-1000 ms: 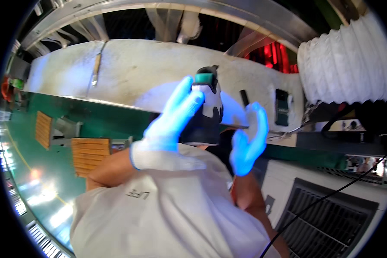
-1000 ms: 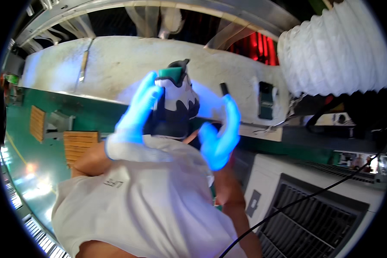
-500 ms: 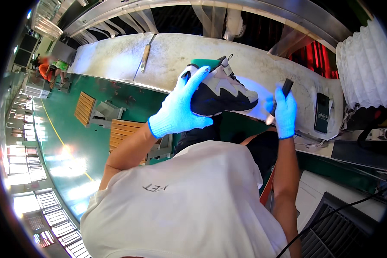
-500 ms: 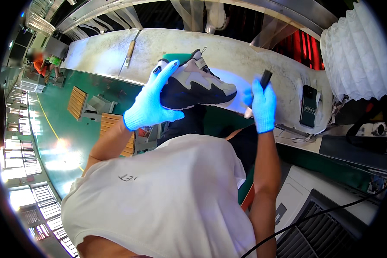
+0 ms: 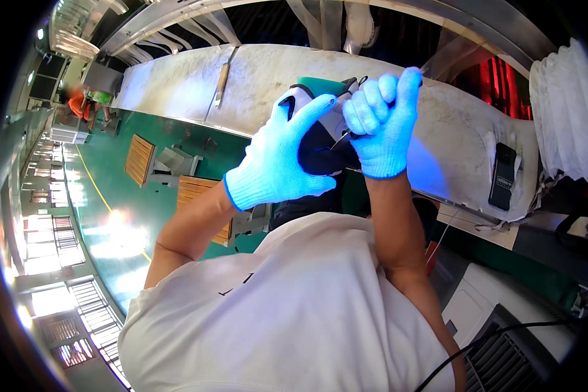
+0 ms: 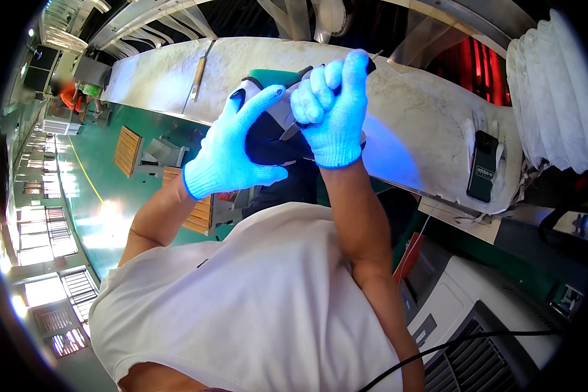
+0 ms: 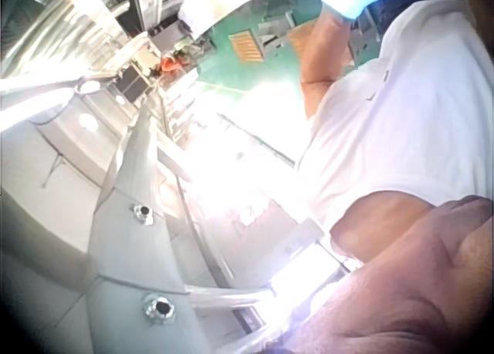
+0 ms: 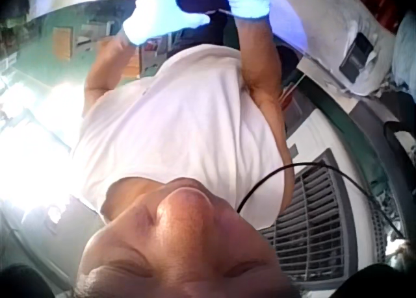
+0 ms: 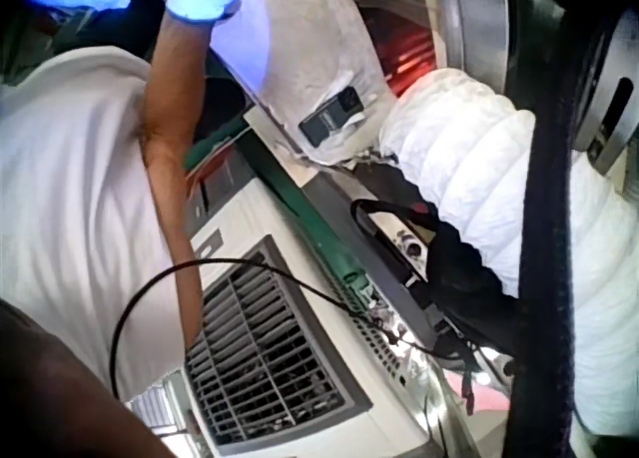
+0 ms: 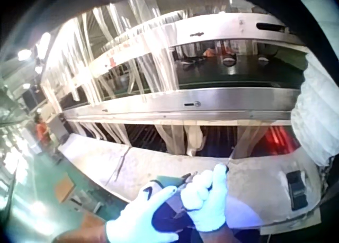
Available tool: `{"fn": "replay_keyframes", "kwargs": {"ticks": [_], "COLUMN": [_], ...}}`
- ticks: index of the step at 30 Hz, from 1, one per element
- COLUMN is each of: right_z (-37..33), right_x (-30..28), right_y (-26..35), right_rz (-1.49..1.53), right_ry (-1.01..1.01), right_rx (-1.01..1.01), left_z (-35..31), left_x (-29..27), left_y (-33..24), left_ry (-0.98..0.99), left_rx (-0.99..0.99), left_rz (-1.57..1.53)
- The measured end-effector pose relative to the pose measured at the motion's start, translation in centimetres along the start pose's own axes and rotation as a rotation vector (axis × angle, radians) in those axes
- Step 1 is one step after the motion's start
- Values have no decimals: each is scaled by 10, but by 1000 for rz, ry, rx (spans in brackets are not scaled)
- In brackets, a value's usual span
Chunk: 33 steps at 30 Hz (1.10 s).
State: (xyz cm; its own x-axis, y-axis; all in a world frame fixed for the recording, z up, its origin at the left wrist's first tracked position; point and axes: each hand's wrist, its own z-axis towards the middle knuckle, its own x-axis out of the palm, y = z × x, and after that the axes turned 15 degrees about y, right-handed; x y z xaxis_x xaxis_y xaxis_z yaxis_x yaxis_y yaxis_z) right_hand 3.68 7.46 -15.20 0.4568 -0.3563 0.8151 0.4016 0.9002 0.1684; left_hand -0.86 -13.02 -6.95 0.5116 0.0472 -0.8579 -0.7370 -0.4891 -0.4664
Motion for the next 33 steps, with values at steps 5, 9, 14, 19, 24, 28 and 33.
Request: {"fn": "replay_keyframes", "kwargs": {"ticks": [5, 9, 14, 19, 24, 28, 33], "right_z": [-4, -3, 0, -5, -71, -109, -49], "right_x": [-9, 14, 29, -2, -13, -21, -4], "right_y": [-2, -9, -19, 24, 106, 106, 53], "right_rz": [148, -48, -611, -1008, -904, -839, -723], "right_ry": [-31, -194, -410, -760, -889, -992, -812], "right_rx": [-59, -100, -12, 370, 173, 133, 60], "left_z": [0, -3, -5, -1, 18, 36, 42], "left_x": [2, 0, 9, 15, 50, 60, 61], "left_y": [1, -6, -1, 43, 112, 132, 126], "left_ry": [-54, -69, -91, -89, -64, 71, -15], "left_rx": [30, -9, -30, 6, 125, 37, -19], "left_rz": [-20, -30, -6, -272, -718, -811, -339]}}
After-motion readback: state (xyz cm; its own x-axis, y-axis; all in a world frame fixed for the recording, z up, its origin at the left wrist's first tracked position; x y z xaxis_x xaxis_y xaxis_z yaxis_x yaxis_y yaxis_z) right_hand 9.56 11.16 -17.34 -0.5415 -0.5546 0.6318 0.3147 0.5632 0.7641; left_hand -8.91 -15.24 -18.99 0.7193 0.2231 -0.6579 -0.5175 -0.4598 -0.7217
